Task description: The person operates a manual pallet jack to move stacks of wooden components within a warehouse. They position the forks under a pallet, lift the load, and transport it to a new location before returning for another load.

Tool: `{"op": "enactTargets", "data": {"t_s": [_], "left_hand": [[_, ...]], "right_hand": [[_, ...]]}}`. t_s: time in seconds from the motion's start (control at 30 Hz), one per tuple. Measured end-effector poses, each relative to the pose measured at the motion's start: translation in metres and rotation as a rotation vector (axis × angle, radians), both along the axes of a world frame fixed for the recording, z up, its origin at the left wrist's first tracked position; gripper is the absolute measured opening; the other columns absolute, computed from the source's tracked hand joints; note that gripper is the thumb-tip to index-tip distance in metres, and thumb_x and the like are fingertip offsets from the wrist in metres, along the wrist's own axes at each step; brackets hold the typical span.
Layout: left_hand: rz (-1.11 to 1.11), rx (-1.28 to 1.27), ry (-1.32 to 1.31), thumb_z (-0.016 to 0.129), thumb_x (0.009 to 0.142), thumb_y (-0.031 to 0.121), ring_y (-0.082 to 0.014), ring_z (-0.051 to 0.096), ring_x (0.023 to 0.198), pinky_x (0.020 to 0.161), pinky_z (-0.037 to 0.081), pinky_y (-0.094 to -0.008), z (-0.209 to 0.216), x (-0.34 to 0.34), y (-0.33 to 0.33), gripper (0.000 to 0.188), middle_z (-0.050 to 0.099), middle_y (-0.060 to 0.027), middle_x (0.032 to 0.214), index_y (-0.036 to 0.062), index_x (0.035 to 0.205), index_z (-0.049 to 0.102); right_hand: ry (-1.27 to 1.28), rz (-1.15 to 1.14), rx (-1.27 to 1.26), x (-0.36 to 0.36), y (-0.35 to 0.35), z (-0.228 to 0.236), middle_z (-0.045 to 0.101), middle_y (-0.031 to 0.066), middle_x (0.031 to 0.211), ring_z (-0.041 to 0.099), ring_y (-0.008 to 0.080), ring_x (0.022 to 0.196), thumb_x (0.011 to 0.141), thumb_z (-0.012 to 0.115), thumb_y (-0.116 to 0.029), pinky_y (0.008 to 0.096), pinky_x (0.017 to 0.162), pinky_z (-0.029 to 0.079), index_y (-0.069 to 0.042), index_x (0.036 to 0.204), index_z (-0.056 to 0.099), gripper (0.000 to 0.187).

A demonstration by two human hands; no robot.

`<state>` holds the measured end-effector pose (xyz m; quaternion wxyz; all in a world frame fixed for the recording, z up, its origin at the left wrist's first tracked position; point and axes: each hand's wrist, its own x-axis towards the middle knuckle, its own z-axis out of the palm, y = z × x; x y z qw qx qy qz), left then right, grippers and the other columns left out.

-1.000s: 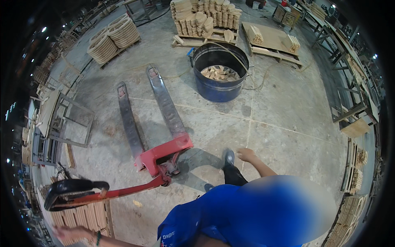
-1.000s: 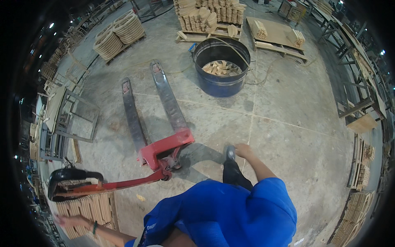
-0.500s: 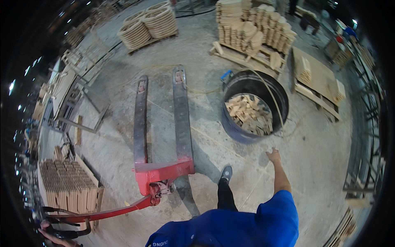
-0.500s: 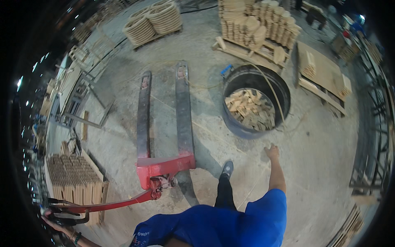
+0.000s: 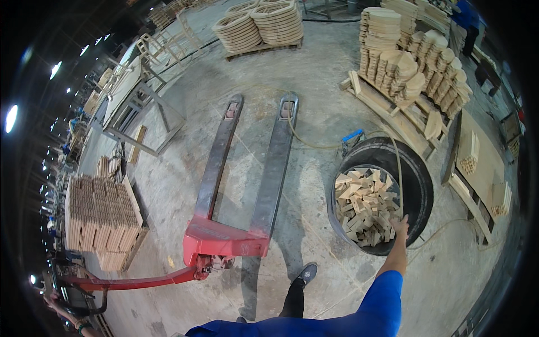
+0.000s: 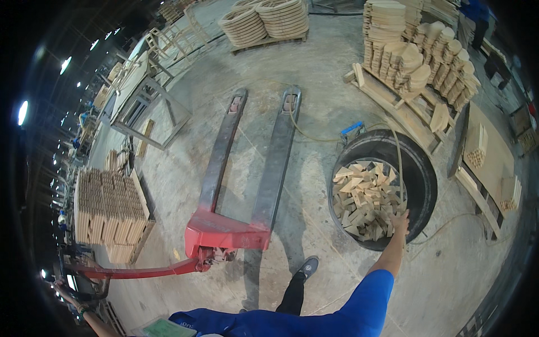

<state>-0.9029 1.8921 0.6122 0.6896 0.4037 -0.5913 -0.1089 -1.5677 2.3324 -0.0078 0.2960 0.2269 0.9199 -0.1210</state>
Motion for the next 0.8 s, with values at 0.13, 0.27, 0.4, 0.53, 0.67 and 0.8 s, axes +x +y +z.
{"op": "enactTargets", "data": {"t_s": [0.13, 0.27, 0.4, 0.53, 0.67, 0.8], "left_hand": [[-0.077, -0.02, -0.007, 0.043, 0.1, 0.026, -0.0111, 0.04, 0.071, 0.076, 0.037, -0.025, 0.026, -0.017, 0.004, 0.027, 0.037, 0.0014, 0.072, 0.0117, 0.077, 0.041], [-0.108, -0.037, 0.1, 0.042, 0.1, 0.026, -0.0114, 0.032, 0.066, 0.067, 0.032, -0.0272, 0.002, 0.04, 0.02, 0.036, 0.032, 0.0012, 0.068, 0.0116, 0.068, 0.036], [-0.052, 0.068, 0.151, 0.047, 0.098, 0.034, -0.0089, 0.03, 0.054, 0.057, 0.031, -0.0229, 0.017, 0.072, -0.019, 0.041, 0.032, 0.0028, 0.059, 0.0113, 0.064, 0.041], [-0.207, 0.188, -0.162, 0.043, 0.099, 0.039, -0.007, 0.038, 0.054, 0.055, 0.032, -0.0229, 0.024, 0.126, -0.062, 0.043, 0.038, 0.0009, 0.058, 0.0113, 0.066, 0.046], [-0.09, 0.084, -0.196, 0.043, 0.097, 0.043, -0.0056, 0.036, 0.042, 0.041, 0.028, -0.0203, 0.022, 0.172, -0.105, 0.047, 0.039, 0.0023, 0.053, 0.0063, 0.073, 0.057], [-0.286, 0.157, -0.454, 0.046, 0.097, 0.034, -0.0044, 0.041, 0.059, 0.054, 0.033, -0.0184, 0.001, 0.154, -0.122, 0.034, 0.049, 0.0032, 0.073, 0.0028, 0.099, 0.06]], "right_hand": [[0.008, 0.096, -0.875, -0.005, -0.034, -0.017, 0.062, 0.0064, 0.09, 0.06, 0.0142, 0.068, 0.076, 0.072, -0.039, 0.0268, 0.06, 0.049, -0.003, 0.121, 0.054, 0.06], [0.022, 0.068, -1.32, 0.026, -0.15, 0.043, 0.05, -0.0021, 0.061, 0.048, 0.006, 0.049, 0.086, 0.064, -0.027, 0.021, 0.043, 0.039, -0.005, 0.092, 0.06, 0.023], [-0.005, 0.135, -1.482, 0.082, -0.217, 0.144, 0.051, -0.0029, 0.066, 0.044, 0.0038, 0.048, 0.088, 0.061, -0.027, 0.0182, 0.043, 0.034, -0.004, 0.119, 0.056, 0.039], [-0.097, 0.427, -1.629, 0.141, -0.229, 0.241, 0.047, -0.0051, 0.063, 0.035, 0.0017, 0.046, 0.089, 0.06, -0.024, 0.0182, 0.04, 0.026, -0.005, 0.123, 0.055, 0.039], [-0.231, 0.529, -1.827, 0.231, -0.221, 0.328, 0.043, -0.0073, 0.061, 0.032, 0.0006, 0.046, 0.088, 0.061, -0.022, 0.0176, 0.04, 0.023, -0.007, 0.122, 0.057, 0.037], [-0.124, 0.636, -1.743, 0.317, -0.215, 0.412, 0.041, -0.0107, 0.059, 0.032, -0.0006, 0.047, 0.089, 0.062, -0.023, 0.0178, 0.041, 0.022, -0.008, 0.123, 0.055, 0.038]]}}
